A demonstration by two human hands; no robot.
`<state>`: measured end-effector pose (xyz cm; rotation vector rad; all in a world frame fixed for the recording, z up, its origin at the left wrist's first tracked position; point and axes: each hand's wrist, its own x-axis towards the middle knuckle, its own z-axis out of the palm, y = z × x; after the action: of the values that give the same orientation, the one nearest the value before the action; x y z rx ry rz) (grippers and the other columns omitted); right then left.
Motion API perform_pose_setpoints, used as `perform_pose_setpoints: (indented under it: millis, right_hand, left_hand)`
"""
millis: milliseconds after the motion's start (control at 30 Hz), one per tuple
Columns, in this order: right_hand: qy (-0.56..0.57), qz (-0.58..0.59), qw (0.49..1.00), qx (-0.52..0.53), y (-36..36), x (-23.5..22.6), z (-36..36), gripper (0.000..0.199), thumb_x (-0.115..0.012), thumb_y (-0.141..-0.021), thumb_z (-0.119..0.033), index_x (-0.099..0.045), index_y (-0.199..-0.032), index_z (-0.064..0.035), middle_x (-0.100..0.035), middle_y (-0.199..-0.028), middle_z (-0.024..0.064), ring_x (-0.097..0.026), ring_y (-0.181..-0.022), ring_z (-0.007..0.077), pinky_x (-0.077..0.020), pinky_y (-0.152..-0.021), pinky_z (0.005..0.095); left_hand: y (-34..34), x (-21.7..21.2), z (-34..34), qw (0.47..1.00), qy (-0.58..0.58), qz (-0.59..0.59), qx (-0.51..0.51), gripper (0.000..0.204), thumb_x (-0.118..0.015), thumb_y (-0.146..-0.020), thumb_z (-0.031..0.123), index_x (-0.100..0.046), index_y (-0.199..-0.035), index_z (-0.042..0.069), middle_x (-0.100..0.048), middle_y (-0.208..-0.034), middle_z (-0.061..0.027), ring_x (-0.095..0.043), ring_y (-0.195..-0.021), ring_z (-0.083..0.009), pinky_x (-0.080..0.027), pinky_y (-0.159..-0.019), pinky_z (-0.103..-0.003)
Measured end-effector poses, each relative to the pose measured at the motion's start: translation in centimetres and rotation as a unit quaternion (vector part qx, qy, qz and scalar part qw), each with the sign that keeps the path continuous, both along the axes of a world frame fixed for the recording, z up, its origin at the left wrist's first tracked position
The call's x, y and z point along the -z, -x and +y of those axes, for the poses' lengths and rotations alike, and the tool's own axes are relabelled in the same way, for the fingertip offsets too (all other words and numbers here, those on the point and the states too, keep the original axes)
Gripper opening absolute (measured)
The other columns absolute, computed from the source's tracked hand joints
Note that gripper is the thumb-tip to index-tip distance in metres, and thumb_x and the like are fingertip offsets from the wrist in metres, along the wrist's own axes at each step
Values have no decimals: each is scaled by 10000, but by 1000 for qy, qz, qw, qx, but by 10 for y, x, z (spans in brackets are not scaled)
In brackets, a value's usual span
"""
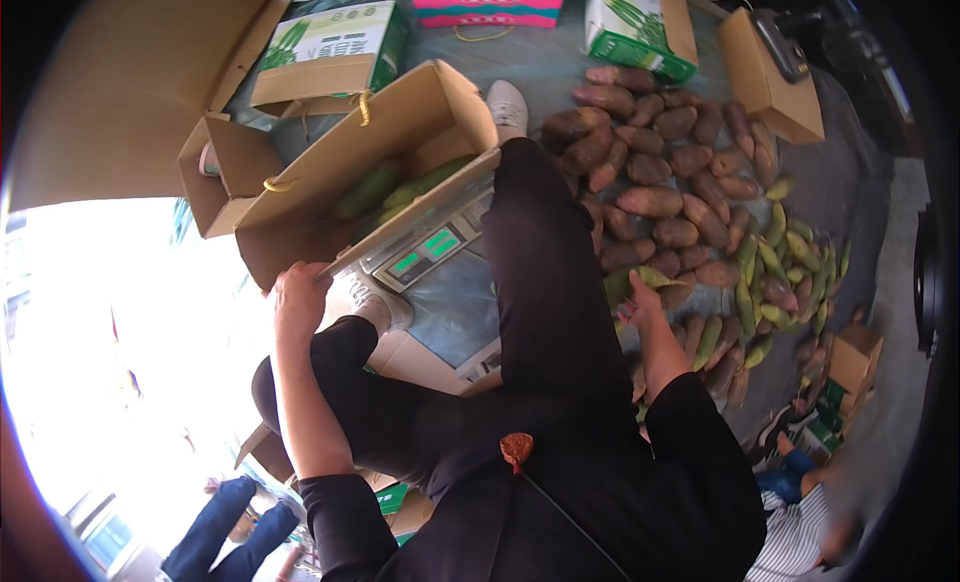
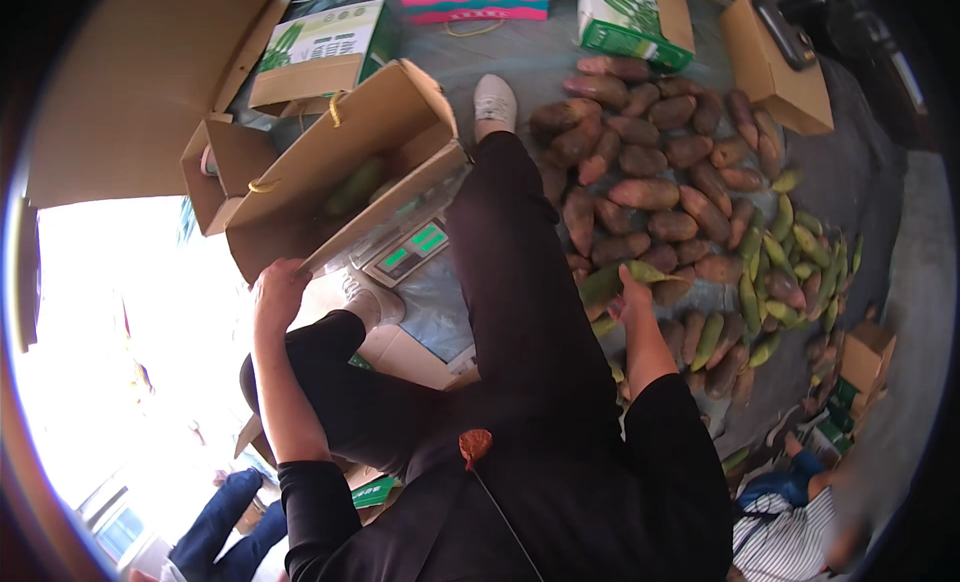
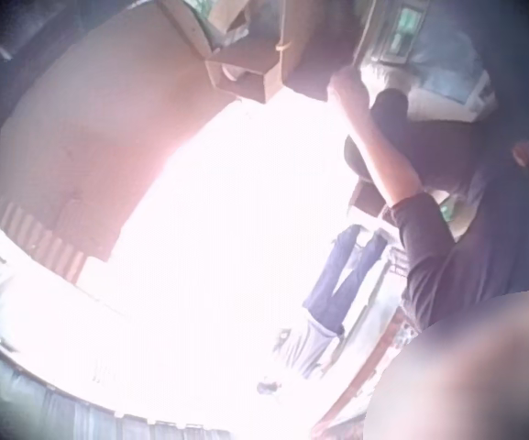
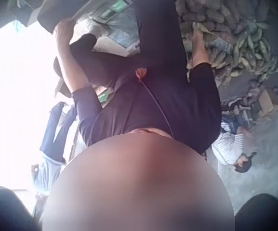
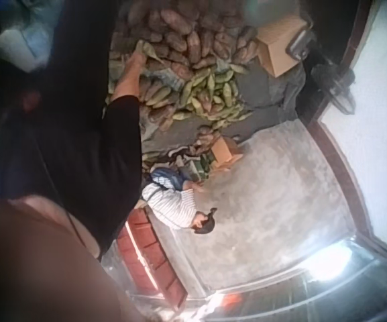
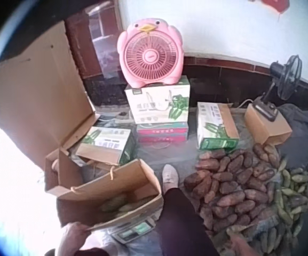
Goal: Sorting produce on the floor and packing them into cardboard boxes while weighing them.
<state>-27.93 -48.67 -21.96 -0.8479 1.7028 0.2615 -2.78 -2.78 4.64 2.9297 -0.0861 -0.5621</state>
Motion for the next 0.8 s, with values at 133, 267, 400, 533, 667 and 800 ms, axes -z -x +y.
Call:
perform_pose_setpoints:
  millis: [133,267,400,533,667,800]
  right_hand:
    - [-21,12,999,33,-11,20,6,469,-791,-701,-461,-604,-1011,-164,-555,-971,18,-509,-859,238,-407,-714,458]
    - [-60,-46,997,24,-10,42,10,455,-806,-690,-413,-606,-1017,-169,-560,-992,21,-509,-857,238,-408,-713,449]
    - [-61,-103,992,47,12,69,-7,434,-806,-686,-294,-598,-1045,-167,-574,-1014,37,-538,-860,242,-438,-706,462]
    - [-15,-143,989,13,-14,20,18,500,-794,-679,-132,-555,-1118,-109,-580,-1059,69,-567,-949,249,-485,-714,454]
    - [75,-241,961,-116,-52,-42,27,552,-774,-678,-39,-511,-1164,-44,-577,-1088,79,-564,-1003,237,-488,-786,388]
    - [203,-339,872,-288,-116,-124,26,602,-723,-686,44,-457,-1224,-1,-565,-1142,87,-554,-1038,218,-440,-908,322]
  left_hand:
    - [1,1,4,1000,-12,-18,10,201,-648,-773,130,-725,-958,120,-640,-885,-145,-601,-924,-351,-467,-823,-454]
    - [4,2,11,999,-14,-33,-1,189,-648,-777,145,-732,-947,147,-649,-888,-113,-606,-922,-332,-453,-840,-486]
    - [1,12,11,1000,0,-29,7,157,-646,-795,176,-733,-927,185,-652,-891,-66,-607,-937,-292,-403,-872,-549]
    - [5,8,15,998,-22,-45,24,154,-652,-797,183,-722,-932,162,-642,-887,-101,-600,-907,-334,-463,-815,-485]
    - [4,4,12,999,-35,-31,16,145,-650,-801,183,-720,-927,170,-645,-893,-92,-606,-909,-320,-459,-817,-495]
    - [3,7,15,999,-36,-28,18,154,-647,-806,194,-719,-942,181,-646,-899,-85,-609,-914,-310,-452,-829,-505]
